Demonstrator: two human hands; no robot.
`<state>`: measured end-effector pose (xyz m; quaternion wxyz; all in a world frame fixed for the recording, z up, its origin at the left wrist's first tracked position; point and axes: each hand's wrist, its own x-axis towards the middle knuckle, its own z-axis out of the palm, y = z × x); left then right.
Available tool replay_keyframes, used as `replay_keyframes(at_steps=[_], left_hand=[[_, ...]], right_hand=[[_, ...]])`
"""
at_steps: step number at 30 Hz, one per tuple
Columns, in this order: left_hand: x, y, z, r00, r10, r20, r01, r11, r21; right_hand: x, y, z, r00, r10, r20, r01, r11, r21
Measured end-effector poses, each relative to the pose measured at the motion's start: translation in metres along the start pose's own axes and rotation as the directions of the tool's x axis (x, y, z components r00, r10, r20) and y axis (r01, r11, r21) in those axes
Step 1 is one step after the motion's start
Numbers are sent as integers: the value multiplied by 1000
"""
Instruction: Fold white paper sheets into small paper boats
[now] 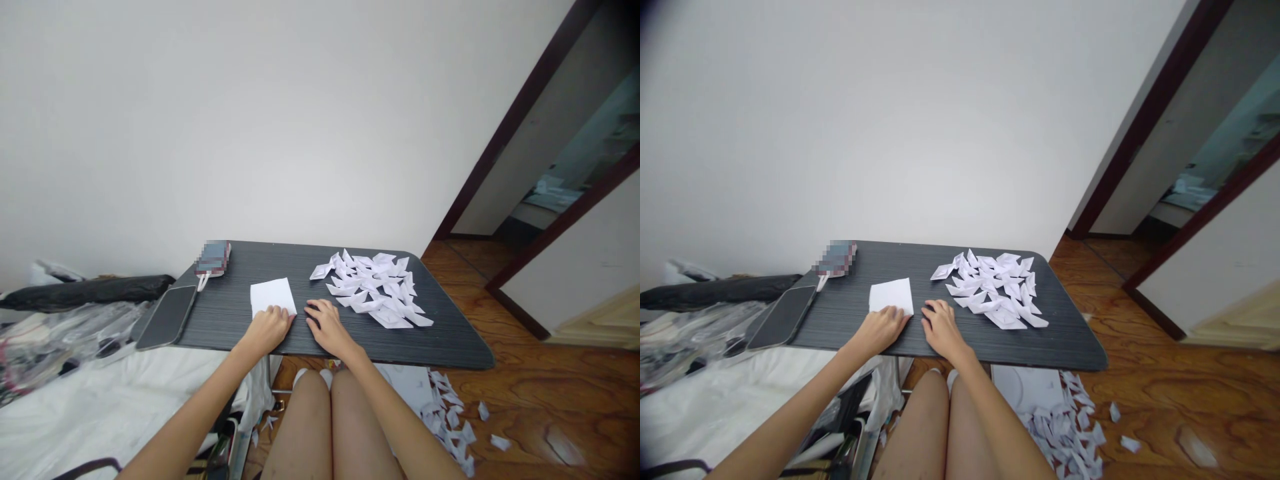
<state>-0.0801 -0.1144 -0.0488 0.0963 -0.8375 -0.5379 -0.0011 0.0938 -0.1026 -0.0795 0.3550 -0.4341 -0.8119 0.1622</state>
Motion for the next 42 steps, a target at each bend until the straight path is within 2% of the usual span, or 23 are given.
replay_keyframes(at_steps=[2, 6, 10, 12, 14, 16, 19, 21, 23, 26, 30, 33, 35, 37, 39, 42], left_hand=[[-4, 3, 0, 1000, 12, -7, -12, 1000, -23], [-9, 10, 0, 994, -36, -103, 24, 994, -108], [-6, 25, 1, 989, -72, -130, 47, 981, -186], [-1, 28, -2, 981, -134, -141, 94, 961, -260], [5, 26, -11, 969, -170, -181, 87, 915, -394], [10, 19, -25, 961, -141, -238, -20, 823, -567], [19, 7, -52, 958, -80, -275, -175, 596, -784], [26, -2, -67, 963, -59, -263, -212, 438, -874], [35, -12, -77, 977, -37, -211, -190, 300, -935], [52, -27, -81, 988, -7, -157, -153, 188, -970], [79, -35, -70, 988, 13, -153, -153, 98, -983], [101, -31, -57, 986, 27, -166, -167, 86, -982], [116, -25, -49, 983, -11, -181, -177, 141, -974], [130, -20, -43, 972, -48, -231, -214, 234, -948], [142, -15, -39, 946, -93, -310, -265, 326, -907], [155, -10, -35, 875, -207, -437, -318, 434, -843]], right_hand=[[1, -4, 3, 999, 11, 39, -11, 1000, 14], [6, -3, 4, 996, 75, 44, -80, 990, 118], [8, 4, 2, 997, 59, 52, -70, 967, 243], [7, 8, 0, 997, 70, 33, -76, 948, 309], [7, 11, -1, 995, 94, 21, -95, 915, 392], [10, 13, -3, 993, 111, 35, -113, 860, 498], [19, 12, -10, 988, 119, 102, -157, 732, 662], [28, 10, -19, 983, 120, 137, -182, 659, 730], [38, 7, -32, 986, 122, 111, -164, 642, 749], [52, 7, -55, 993, 46, 104, -109, 645, 756], [68, 16, -81, 997, -50, 56, -10, 648, 761], [77, 27, -91, 993, -74, 91, -16, 684, 730], [82, 36, -93, 988, -81, 135, -39, 701, 712], [87, 43, -95, 984, -83, 158, -53, 708, 704], [92, 48, -99, 985, -77, 156, -55, 713, 699], [100, 53, -108, 985, -35, 171, -92, 727, 681]])
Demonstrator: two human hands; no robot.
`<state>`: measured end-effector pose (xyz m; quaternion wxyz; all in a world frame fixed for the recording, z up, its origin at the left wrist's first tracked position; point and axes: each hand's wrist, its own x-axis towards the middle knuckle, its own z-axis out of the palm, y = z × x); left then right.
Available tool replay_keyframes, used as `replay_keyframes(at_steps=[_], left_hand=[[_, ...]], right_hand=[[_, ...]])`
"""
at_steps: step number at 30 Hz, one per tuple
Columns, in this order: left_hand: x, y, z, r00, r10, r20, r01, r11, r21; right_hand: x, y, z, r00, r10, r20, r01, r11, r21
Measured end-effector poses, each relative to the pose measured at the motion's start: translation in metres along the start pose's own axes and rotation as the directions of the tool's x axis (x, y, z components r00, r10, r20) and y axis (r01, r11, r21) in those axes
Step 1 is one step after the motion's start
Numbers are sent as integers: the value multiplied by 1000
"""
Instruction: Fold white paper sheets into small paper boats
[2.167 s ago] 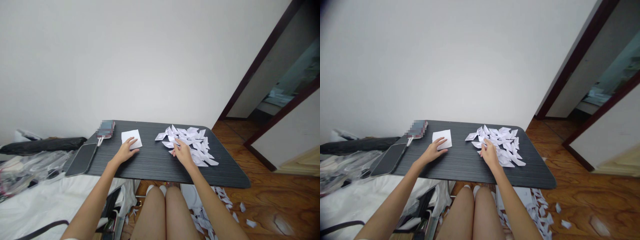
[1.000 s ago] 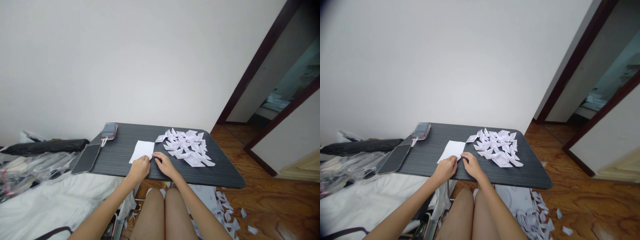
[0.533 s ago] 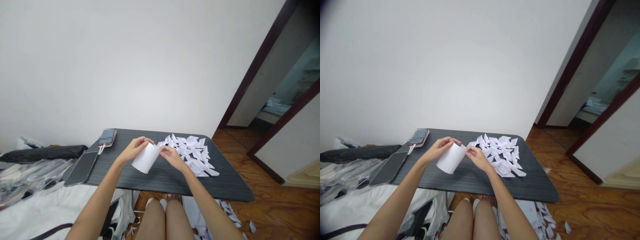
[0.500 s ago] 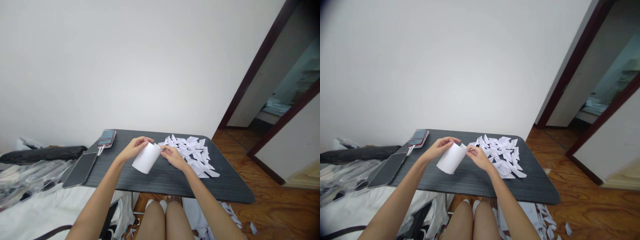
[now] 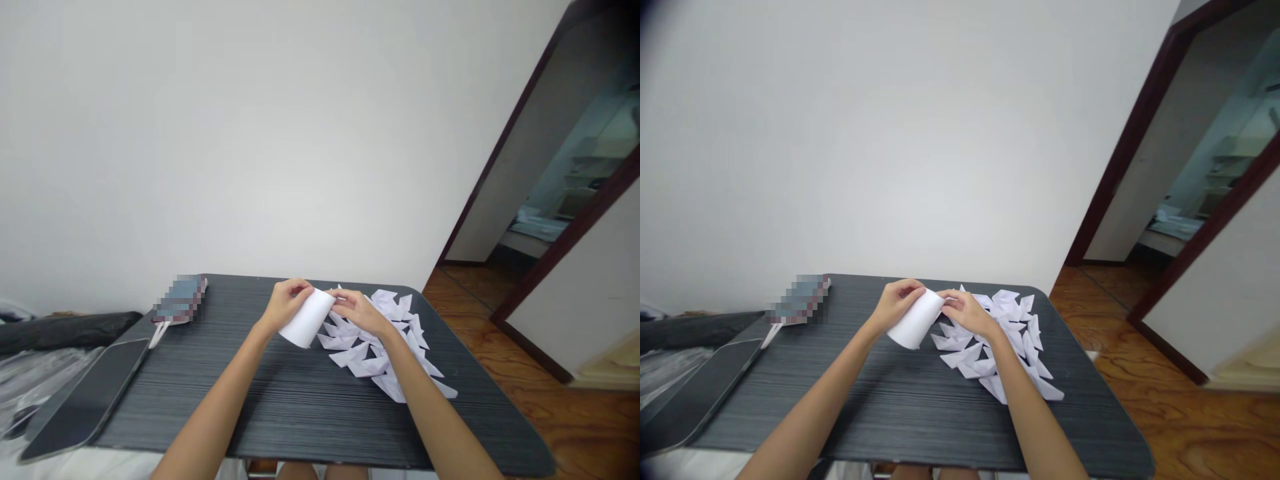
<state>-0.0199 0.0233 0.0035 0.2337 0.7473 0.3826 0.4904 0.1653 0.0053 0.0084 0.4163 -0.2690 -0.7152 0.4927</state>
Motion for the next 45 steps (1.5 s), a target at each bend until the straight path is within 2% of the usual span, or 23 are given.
replay_keyframes(at_steps=[2, 5, 9, 12, 18, 33, 45], left_hand=[[2, -1, 5, 995, 45, -89, -41, 998, 46], [0, -1, 12, 987, 40, -158, -41, 999, -2], [-6, 0, 18, 965, -127, -231, 71, 970, -233], [-9, 1, 20, 949, -221, -225, 150, 943, -297], [-14, 3, 24, 945, -243, -217, 172, 938, -303], [-16, 1, 27, 958, -187, -216, 126, 956, -265], [-17, 3, 27, 960, -199, -199, 136, 947, -290]], right_hand=[[5, 0, -5, 998, 45, -38, -47, 998, -33], [11, 7, -6, 980, 40, -193, -62, 992, -109], [12, 17, 0, 945, 8, -328, -57, 989, -139], [8, 19, 3, 931, -11, -366, -45, 988, -146], [2, 22, 2, 920, -25, -391, -49, 982, -180], [-1, 21, 3, 919, -49, -392, -52, 969, -242], [-1, 21, 2, 913, -56, -403, -36, 975, -218]])
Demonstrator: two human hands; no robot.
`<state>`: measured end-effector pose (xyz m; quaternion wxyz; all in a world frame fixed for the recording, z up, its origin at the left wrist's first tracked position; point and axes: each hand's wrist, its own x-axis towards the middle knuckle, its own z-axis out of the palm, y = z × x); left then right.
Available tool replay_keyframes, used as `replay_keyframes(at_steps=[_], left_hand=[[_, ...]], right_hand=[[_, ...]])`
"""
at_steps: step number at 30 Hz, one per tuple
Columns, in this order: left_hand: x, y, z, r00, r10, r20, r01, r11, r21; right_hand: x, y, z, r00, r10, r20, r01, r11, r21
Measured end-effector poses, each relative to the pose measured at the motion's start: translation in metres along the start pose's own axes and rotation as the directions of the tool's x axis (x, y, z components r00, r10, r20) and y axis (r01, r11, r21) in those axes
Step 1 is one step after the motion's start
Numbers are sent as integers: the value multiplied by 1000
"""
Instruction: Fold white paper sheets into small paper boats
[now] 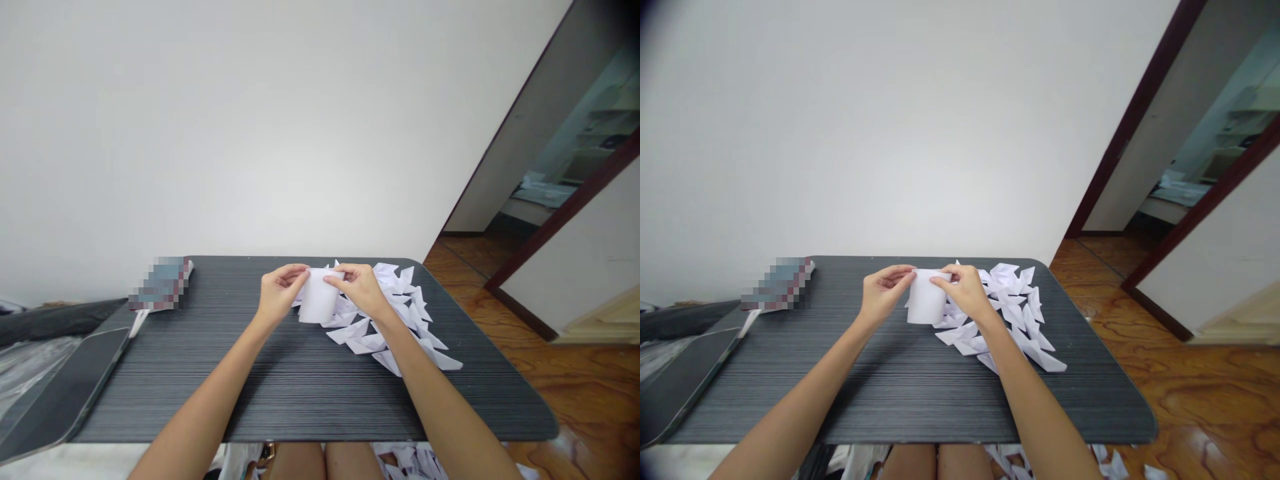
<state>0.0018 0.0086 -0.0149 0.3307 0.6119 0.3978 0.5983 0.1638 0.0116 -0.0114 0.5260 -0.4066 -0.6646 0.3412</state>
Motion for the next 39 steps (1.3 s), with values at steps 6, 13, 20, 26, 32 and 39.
replay_keyframes(at_steps=[6, 13, 20, 26, 32, 39], left_hand=[[1, 2, -1, 998, 4, -68, -2, 1000, 21], [1, 6, -4, 995, 2, -103, 1, 1000, 23], [0, 6, -6, 986, -37, -164, 37, 999, -5], [2, 3, -10, 979, -35, -200, 33, 999, -13], [5, 1, -14, 972, -40, -233, 32, 999, -40], [10, -3, -21, 947, -50, -316, 27, 997, -76]], right_hand=[[0, -3, -1, 993, 119, 14, -120, 973, 195], [2, 1, -4, 974, 225, -11, -215, 943, 252], [-1, 2, -3, 955, 259, 147, -291, 918, 270], [-4, 1, 1, 950, 245, 191, -284, 935, 212], [-9, -3, 7, 930, 278, 241, -318, 937, 144], [-12, -11, 11, 895, 293, 336, -338, 937, 84]])
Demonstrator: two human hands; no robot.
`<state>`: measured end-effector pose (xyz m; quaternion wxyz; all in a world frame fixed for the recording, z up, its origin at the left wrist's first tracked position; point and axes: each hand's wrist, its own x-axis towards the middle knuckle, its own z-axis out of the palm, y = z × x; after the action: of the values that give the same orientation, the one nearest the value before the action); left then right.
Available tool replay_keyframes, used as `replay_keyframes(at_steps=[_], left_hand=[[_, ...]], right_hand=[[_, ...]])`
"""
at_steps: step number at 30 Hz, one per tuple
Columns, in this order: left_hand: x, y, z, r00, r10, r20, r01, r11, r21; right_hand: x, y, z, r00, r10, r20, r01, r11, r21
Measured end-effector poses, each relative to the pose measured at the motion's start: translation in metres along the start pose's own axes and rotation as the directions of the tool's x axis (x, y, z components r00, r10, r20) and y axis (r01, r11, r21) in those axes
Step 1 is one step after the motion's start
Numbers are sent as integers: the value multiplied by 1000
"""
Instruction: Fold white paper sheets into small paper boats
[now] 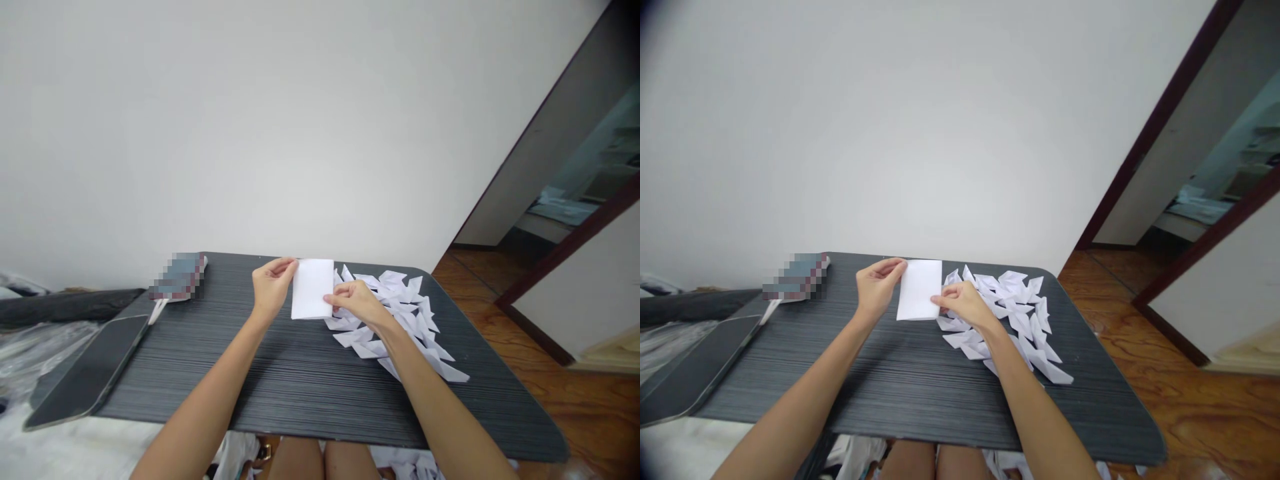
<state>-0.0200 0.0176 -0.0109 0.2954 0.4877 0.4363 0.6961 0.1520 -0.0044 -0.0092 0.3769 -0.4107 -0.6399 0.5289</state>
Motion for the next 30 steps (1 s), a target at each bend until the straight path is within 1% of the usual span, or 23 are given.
replay_keyframes(at_steps=[3, 6, 9, 10, 12, 14, 15, 16, 18, 20, 22, 23, 24, 25, 26, 27, 28, 29, 30], left_hand=[[4, -3, -3, 999, 15, -42, -16, 1000, -10], [11, -4, -8, 992, 13, -123, -17, 999, -33], [20, -4, -14, 972, -3, -236, -31, 990, -140], [22, -4, -16, 965, -11, -263, -38, 983, -179], [25, -3, -18, 959, -26, -283, -41, 972, -229], [23, -3, -16, 965, -40, -258, -25, 970, -243], [21, -4, -14, 971, -45, -233, -14, 970, -244], [18, -4, -12, 978, -48, -203, -2, 970, -241], [11, -7, -6, 988, -55, -142, 20, 973, -232], [5, -11, -2, 994, -64, -94, 43, 976, -211], [2, -14, 1, 996, -63, -55, 54, 985, -163], [2, -14, 1, 998, -46, -36, 41, 991, -124], [1, -13, 1, 1000, -3, -20, 1, 997, -74], [0, -11, 0, 997, 75, -7, -75, 997, -6], [-1, -8, -1, 981, 193, 9, -193, 978, 80], [-3, -5, -2, 939, 340, 39, -342, 923, 177], [-6, -1, -2, 863, 496, 98, -502, 820, 276], [-9, 3, -2, 752, 630, 193, -652, 670, 355], [-13, 6, -2, 626, 712, 317, -771, 502, 392]], right_hand=[[0, 3, 2, 997, -16, 76, 14, 1000, 28], [0, 4, 4, 997, -19, 81, 16, 999, 31], [0, 3, 5, 997, -69, 40, 71, 996, -48], [1, 2, 4, 996, -93, 11, 94, 993, -71], [3, 1, 1, 984, -150, -95, 141, 985, -95], [4, 1, -3, 955, -205, -215, 190, 978, -91], [5, 1, -5, 941, -224, -255, 208, 974, -89], [5, 1, -6, 934, -233, -270, 215, 972, -95], [5, 1, -6, 943, -233, -237, 205, 969, -138], [4, 2, -4, 954, -240, -180, 199, 955, -222], [3, 3, -2, 952, -263, -155, 208, 931, -301], [3, 4, -1, 945, -282, -163, 217, 918, -333], [4, 5, 0, 933, -310, -181, 229, 901, -368], [4, 6, 0, 914, -350, -202, 247, 879, -408], [4, 7, 0, 888, -403, -221, 272, 848, -455], [5, 8, 1, 856, -463, -229, 301, 807, -507], [5, 9, 1, 822, -524, -222, 331, 758, -561], [5, 10, 2, 791, -578, -201, 359, 704, -612], [4, 11, 3, 765, -621, -170, 382, 650, -657]])
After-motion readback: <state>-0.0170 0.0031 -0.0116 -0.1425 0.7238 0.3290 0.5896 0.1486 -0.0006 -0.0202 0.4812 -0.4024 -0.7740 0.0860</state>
